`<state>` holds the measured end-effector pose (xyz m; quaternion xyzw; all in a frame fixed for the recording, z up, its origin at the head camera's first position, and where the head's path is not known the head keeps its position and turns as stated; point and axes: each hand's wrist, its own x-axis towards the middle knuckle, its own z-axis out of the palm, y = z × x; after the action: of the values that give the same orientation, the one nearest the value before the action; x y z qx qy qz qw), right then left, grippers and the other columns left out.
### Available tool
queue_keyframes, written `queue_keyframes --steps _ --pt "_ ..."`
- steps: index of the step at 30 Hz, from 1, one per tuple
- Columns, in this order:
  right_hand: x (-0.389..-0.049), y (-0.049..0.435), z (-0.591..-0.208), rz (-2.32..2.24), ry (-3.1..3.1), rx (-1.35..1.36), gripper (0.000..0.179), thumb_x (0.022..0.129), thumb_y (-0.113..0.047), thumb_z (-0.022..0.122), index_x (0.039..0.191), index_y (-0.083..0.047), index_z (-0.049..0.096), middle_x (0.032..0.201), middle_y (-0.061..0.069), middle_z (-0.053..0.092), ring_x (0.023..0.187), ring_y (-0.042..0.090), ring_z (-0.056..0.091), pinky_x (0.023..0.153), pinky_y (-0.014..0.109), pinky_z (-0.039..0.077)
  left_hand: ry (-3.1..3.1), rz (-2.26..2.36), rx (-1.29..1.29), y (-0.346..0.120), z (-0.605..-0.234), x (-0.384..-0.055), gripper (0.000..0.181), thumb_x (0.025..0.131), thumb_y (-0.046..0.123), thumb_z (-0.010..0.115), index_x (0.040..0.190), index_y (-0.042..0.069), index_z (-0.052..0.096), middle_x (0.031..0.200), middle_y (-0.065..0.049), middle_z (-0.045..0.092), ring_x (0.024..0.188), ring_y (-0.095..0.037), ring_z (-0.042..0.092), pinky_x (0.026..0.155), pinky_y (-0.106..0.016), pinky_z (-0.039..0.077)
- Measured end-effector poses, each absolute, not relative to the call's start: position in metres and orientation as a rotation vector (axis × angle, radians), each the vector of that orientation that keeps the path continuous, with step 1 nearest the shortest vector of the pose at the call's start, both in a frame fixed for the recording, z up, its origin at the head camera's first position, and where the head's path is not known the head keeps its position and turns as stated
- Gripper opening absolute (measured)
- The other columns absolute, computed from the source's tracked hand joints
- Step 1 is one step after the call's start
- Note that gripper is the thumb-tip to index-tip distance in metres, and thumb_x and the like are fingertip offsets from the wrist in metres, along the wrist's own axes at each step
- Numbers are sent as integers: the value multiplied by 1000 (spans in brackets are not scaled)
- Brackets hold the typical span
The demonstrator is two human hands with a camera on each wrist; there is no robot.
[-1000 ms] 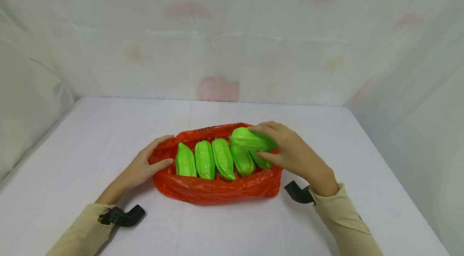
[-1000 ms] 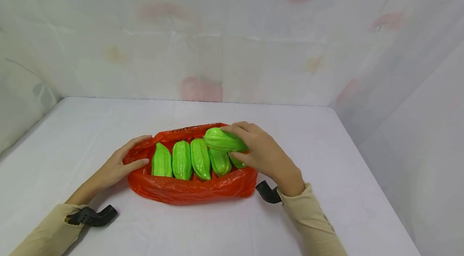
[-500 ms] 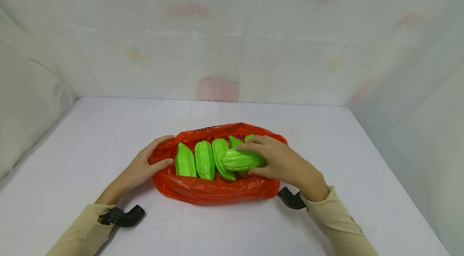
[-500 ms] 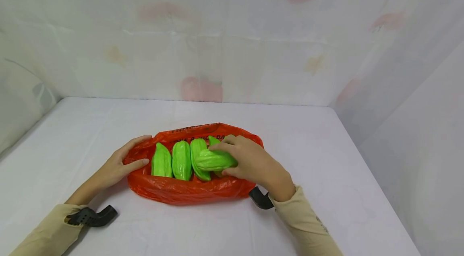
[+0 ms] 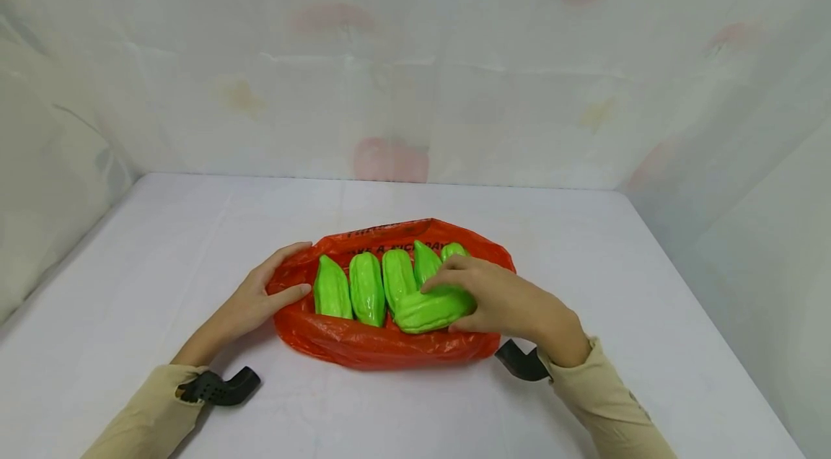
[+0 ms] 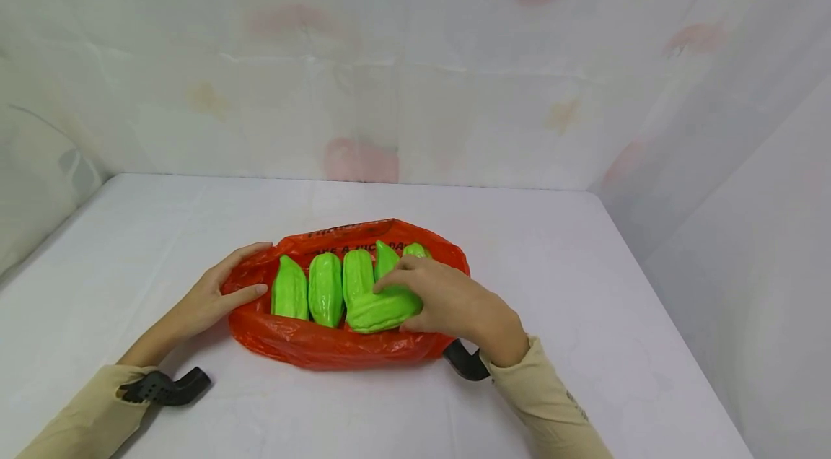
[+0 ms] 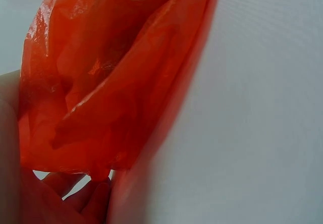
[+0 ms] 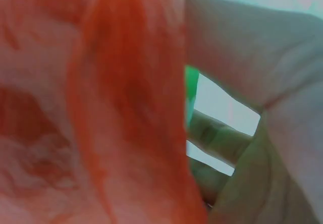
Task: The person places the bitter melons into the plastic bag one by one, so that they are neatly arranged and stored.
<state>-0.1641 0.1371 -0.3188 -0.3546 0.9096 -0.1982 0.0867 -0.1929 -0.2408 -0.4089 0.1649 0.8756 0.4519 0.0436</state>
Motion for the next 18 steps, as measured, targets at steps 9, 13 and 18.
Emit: queue_keyframes --steps 9,13,18 --pt "-161 135 -317 -583 2611 -1017 49 79 -18 83 125 -26 67 131 0 60 123 20 55 102 41 49 2674 1374 491 -240 -410 -194 61 97 28 63 152 25 36 150 -7 47 125 1 43 95 -16 43" --pt "-160 135 -318 -620 2544 -1012 48 78 -18 84 123 -26 67 129 -5 62 122 17 55 104 39 48 2677 1370 491 -240 -410 -195 61 97 28 63 152 25 36 150 -8 47 125 1 44 95 -18 43" --pt "-161 134 -319 -651 2493 -1034 46 77 -20 85 120 -24 68 123 -10 66 117 12 59 102 34 48 2689 1355 494 -238 -410 -196 61 98 28 62 152 24 36 149 -8 48 129 -13 46 100 -34 45"
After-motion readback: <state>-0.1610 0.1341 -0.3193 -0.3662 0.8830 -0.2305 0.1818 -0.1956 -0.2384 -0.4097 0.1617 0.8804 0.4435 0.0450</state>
